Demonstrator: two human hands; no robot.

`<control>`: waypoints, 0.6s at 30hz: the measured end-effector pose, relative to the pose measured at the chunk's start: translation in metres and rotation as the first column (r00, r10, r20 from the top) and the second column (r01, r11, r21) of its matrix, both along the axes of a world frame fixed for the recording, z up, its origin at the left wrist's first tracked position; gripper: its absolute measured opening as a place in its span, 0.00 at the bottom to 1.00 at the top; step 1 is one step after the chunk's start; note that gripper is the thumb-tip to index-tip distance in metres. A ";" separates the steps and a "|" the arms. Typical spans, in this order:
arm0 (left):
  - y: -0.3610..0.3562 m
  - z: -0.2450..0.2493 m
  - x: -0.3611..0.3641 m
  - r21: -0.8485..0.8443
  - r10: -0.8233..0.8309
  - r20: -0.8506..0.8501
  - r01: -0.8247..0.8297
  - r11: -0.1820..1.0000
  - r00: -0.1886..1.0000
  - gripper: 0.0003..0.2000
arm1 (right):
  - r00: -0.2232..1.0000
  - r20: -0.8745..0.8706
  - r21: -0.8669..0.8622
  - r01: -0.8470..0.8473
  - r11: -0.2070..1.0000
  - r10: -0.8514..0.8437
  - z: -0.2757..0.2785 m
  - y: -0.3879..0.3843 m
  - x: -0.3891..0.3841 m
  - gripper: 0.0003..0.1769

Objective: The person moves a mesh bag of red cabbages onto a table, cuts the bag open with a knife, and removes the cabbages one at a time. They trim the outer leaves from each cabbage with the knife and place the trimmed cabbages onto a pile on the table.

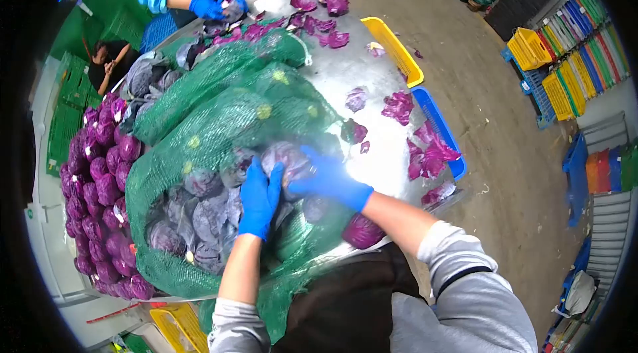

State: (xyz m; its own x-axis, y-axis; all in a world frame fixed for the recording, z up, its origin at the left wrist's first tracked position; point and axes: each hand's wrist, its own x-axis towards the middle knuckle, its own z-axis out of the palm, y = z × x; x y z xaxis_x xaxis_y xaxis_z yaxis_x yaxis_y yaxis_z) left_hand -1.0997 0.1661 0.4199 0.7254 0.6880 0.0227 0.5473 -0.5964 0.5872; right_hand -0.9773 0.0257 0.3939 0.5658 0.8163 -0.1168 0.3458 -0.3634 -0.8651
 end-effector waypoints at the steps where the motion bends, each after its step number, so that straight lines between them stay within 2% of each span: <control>1: -0.006 -0.010 0.004 0.043 0.058 -0.005 -0.058 0.997 0.998 0.37 | 0.997 -0.078 0.022 -0.004 1.000 0.006 -0.012 0.003 -0.002 0.53; 2: -0.010 -0.017 0.006 0.094 0.090 0.030 -0.092 0.991 0.996 0.37 | 0.987 -0.158 0.036 -0.007 0.999 0.012 -0.021 0.003 -0.003 0.58; 4: -0.016 -0.020 0.005 -0.033 0.136 0.155 -0.132 0.991 0.979 0.36 | 0.975 -0.221 0.012 -0.020 1.000 0.023 -0.023 -0.001 0.004 0.59; 5: -0.027 -0.012 0.008 -0.032 0.130 0.152 -0.127 0.991 0.980 0.36 | 0.955 -0.289 0.097 -0.040 0.995 0.066 -0.035 -0.003 0.010 0.60; 6: -0.037 0.006 0.010 -0.003 0.110 0.153 -0.111 0.994 0.982 0.36 | 0.954 -0.293 0.103 -0.037 0.994 0.066 -0.031 -0.010 0.015 0.60; 8: -0.058 0.044 0.007 0.028 0.092 0.135 -0.096 0.995 0.987 0.36 | 0.907 -0.386 0.158 -0.115 0.981 0.169 -0.013 -0.027 0.023 0.62; 9: -0.071 0.064 0.003 0.068 0.013 0.183 -0.026 0.997 0.983 0.36 | 0.916 -0.343 0.232 -0.135 0.963 0.210 -0.008 -0.040 0.027 0.59; 10: -0.083 0.078 -0.001 0.107 -0.066 0.221 0.043 0.993 0.973 0.36 | 0.906 -0.365 0.229 -0.133 0.964 0.212 0.007 -0.055 0.036 0.59; 11: -0.094 0.088 -0.003 0.105 -0.063 0.202 0.042 0.994 0.977 0.36 | 0.800 -0.519 0.242 -0.201 0.949 0.302 0.027 -0.069 0.051 0.58; 12: -0.103 0.096 -0.002 -0.129 -0.016 0.321 0.061 0.990 0.947 0.37 | 0.664 -0.644 0.270 -0.265 0.926 0.379 0.037 -0.084 0.063 0.57; 13: -0.111 0.100 0.002 -0.350 0.059 0.428 0.105 0.931 0.902 0.37 | 0.687 -0.609 0.290 -0.271 0.918 0.396 0.016 -0.101 0.068 0.48; 14: -0.122 0.096 0.012 -0.349 0.059 0.426 0.104 0.931 0.903 0.37 | 0.686 -0.610 0.292 -0.271 0.917 0.397 0.009 -0.117 0.072 0.48; 16: -0.144 0.072 0.038 -0.281 -0.118 0.387 0.238 0.930 0.915 0.40 | 0.440 -0.867 0.276 0.030 0.961 0.235 -0.002 -0.145 0.079 0.33; 18: -0.162 0.018 0.052 -0.379 -0.171 0.237 0.253 0.890 0.956 0.44 | 0.535 -0.841 -0.010 0.119 0.993 -0.073 -0.028 -0.164 0.077 0.27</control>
State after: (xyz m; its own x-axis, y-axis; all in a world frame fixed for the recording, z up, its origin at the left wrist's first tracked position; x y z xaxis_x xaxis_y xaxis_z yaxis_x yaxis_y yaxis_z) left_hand -1.0473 0.0039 0.4381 0.8645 0.4981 -0.0681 0.2864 -0.3766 0.8810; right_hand -0.9006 -0.1378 0.3661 0.3024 0.7802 -0.5476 -0.5814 -0.3043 -0.7546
